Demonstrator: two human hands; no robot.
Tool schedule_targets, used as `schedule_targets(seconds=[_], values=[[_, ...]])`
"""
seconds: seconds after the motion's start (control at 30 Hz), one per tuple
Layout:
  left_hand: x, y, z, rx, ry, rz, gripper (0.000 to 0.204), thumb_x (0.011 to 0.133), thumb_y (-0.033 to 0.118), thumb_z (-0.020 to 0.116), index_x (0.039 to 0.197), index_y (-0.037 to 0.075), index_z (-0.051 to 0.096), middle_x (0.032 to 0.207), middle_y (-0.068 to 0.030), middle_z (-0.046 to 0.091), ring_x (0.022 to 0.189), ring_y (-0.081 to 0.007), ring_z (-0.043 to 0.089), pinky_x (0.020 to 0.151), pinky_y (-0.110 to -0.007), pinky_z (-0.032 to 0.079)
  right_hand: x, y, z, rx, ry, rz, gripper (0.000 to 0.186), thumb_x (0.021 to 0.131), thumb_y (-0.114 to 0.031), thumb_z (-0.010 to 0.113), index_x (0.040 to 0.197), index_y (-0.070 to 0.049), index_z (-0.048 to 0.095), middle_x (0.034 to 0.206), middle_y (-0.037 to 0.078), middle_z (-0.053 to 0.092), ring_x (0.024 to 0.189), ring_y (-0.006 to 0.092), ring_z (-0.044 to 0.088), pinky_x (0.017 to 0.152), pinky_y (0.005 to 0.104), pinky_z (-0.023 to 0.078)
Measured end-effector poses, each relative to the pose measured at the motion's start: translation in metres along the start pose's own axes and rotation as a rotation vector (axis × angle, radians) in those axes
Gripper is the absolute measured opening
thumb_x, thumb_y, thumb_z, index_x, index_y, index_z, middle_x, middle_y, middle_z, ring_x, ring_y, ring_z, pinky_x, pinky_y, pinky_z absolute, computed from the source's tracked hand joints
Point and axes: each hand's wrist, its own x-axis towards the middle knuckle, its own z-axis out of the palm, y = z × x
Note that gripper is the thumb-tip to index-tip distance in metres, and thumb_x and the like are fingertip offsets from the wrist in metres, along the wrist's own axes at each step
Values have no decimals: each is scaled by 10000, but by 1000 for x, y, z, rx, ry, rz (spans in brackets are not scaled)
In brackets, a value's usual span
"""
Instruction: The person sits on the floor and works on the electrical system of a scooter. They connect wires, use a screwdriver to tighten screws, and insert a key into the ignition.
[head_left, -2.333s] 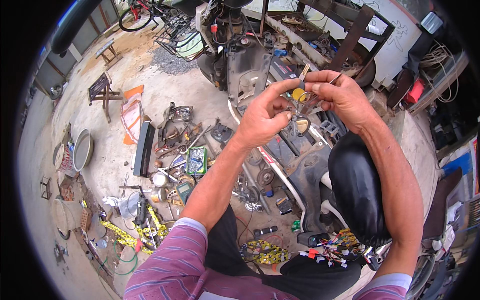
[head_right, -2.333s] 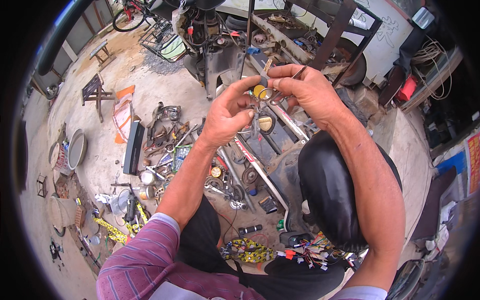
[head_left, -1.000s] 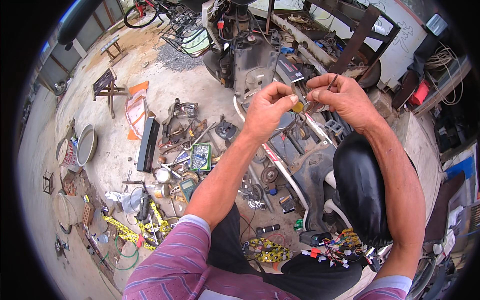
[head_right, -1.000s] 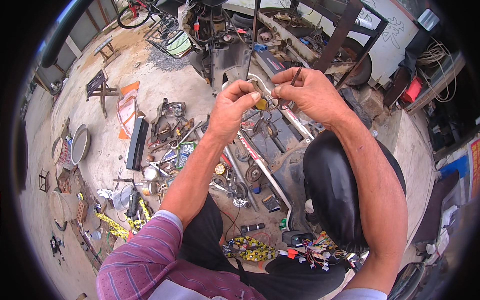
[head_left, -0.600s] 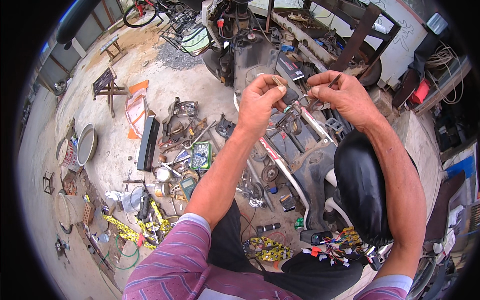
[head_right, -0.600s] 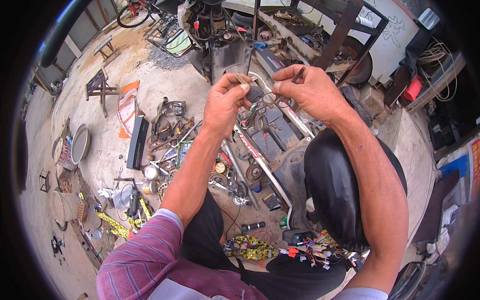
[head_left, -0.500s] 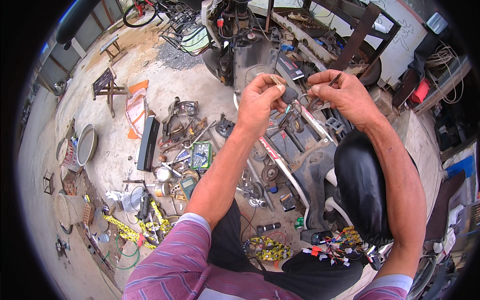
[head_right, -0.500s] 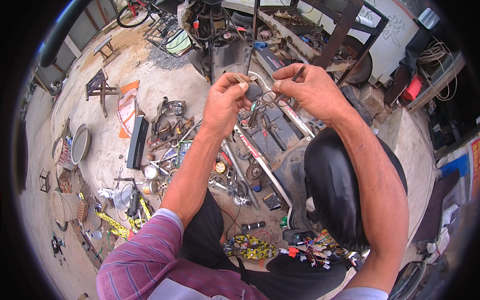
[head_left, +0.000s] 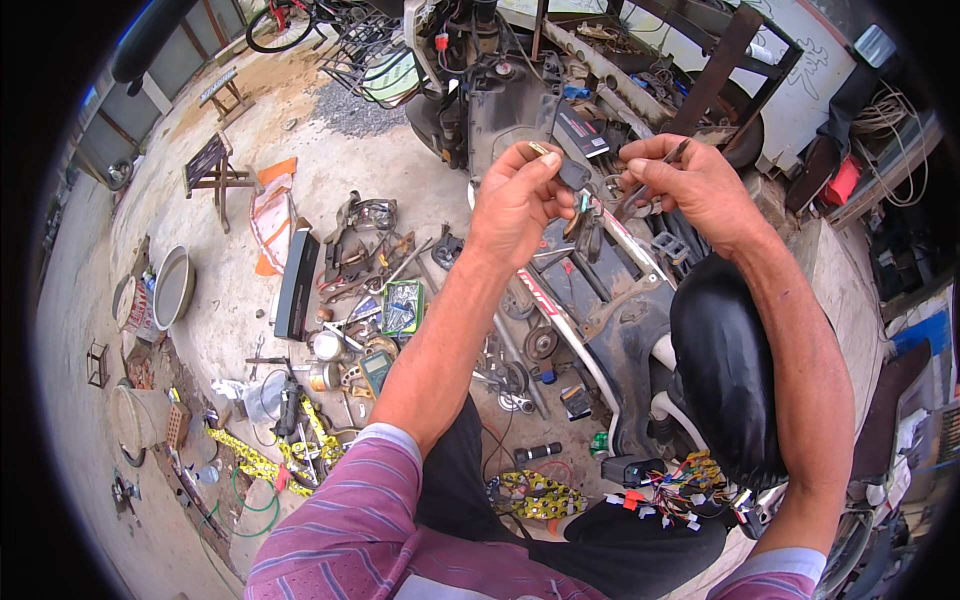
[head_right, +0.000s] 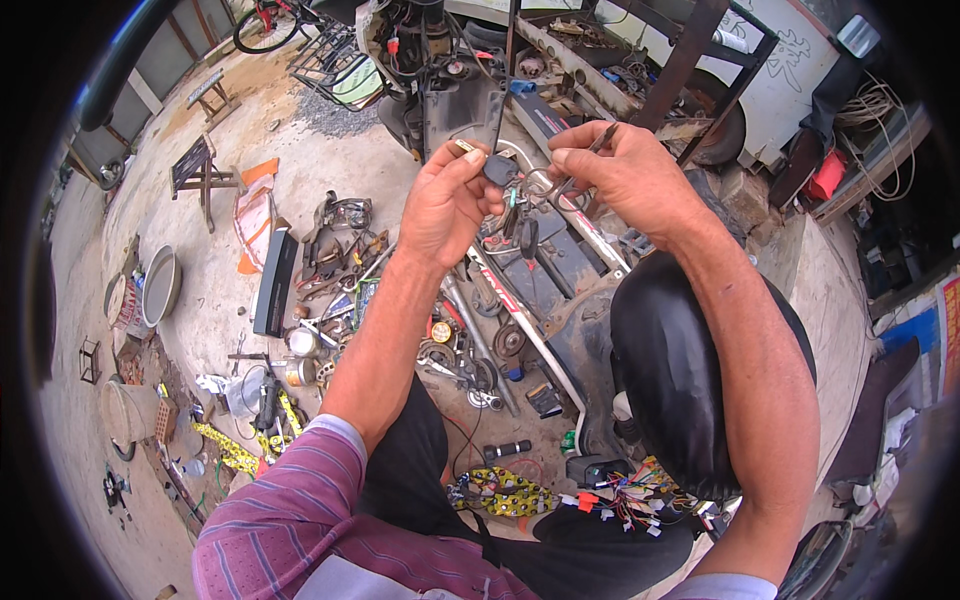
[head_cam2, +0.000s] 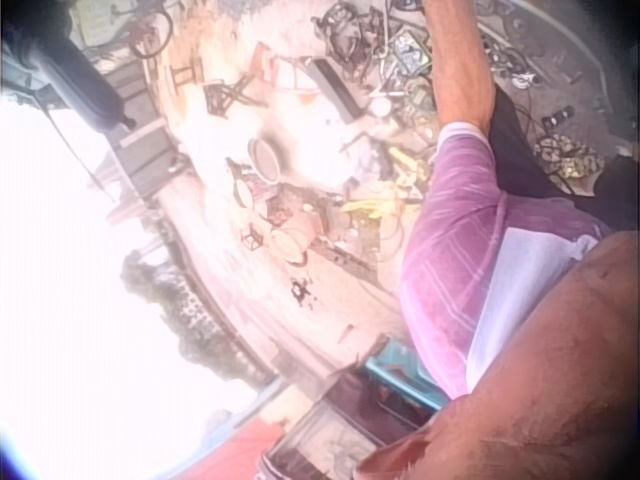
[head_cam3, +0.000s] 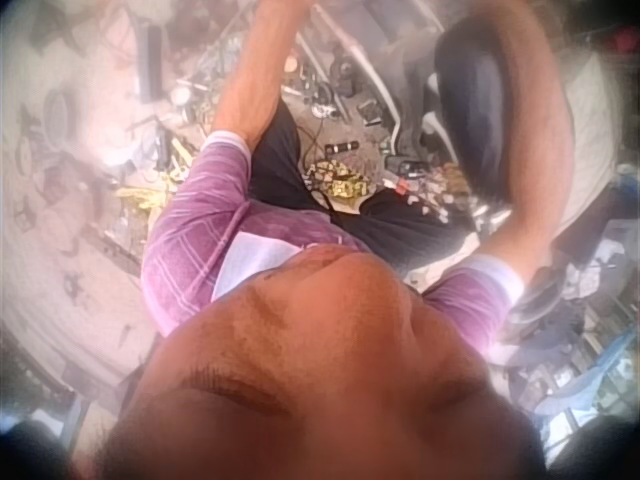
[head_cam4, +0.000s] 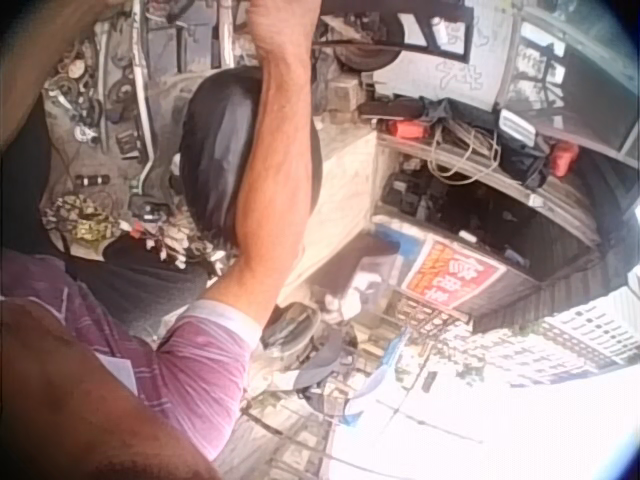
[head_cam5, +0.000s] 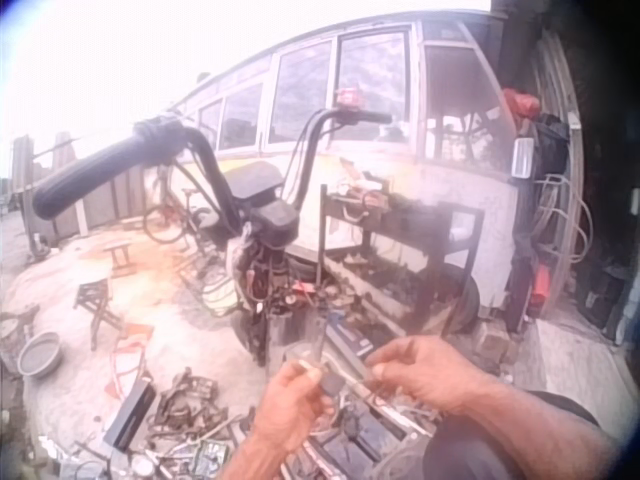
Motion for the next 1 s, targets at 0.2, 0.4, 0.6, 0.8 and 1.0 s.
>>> schedule_targets(seconds=[0.2,0.4,0.6,0.8,1.0], values=[[0,-1,-3,-37,-16,-39,109,1016,176,659,1050,92,599,880,-48,686,738,-160,678,677,-322,560,0,-1,0,119,-6,5,338,1008,-240,663,1253,-7,663,999,31,736,776,51,615,682,206,478],[-1,-11,-1,19,15,-82,187,1026,253,652,1117,93,620,970,-66,695,883,-178,674,794,-369,556,1,-1,-3,275,-19,38,336,1030,-245,650,1269,-10,632,998,23,727,780,52,638,699,211,523],[-8,-20,3,-69,-192,-399,402,1024,329,647,1315,61,578,1063,-106,702,913,-224,695,774,-399,570,6,3,-10,357,28,48,317,1044,-223,625,1280,-12,609,986,22,724,789,70,669,701,223,541],[-8,-19,-5,-87,-302,-314,517,974,231,709,1411,45,503,1055,-112,699,845,-223,702,702,-372,577,7,9,-18,371,126,26,349,1037,-251,623,1298,-20,619,1003,-3,723,804,46,646,686,205,497],[-10,-16,-3,-108,-253,-278,527,942,140,736,1408,45,509,1035,-105,696,830,-195,689,715,-356,576,9,11,-22,380,135,37,340,1044,-253,615,1301,-30,622,997,-11,721,806,39,643,667,199,496]])
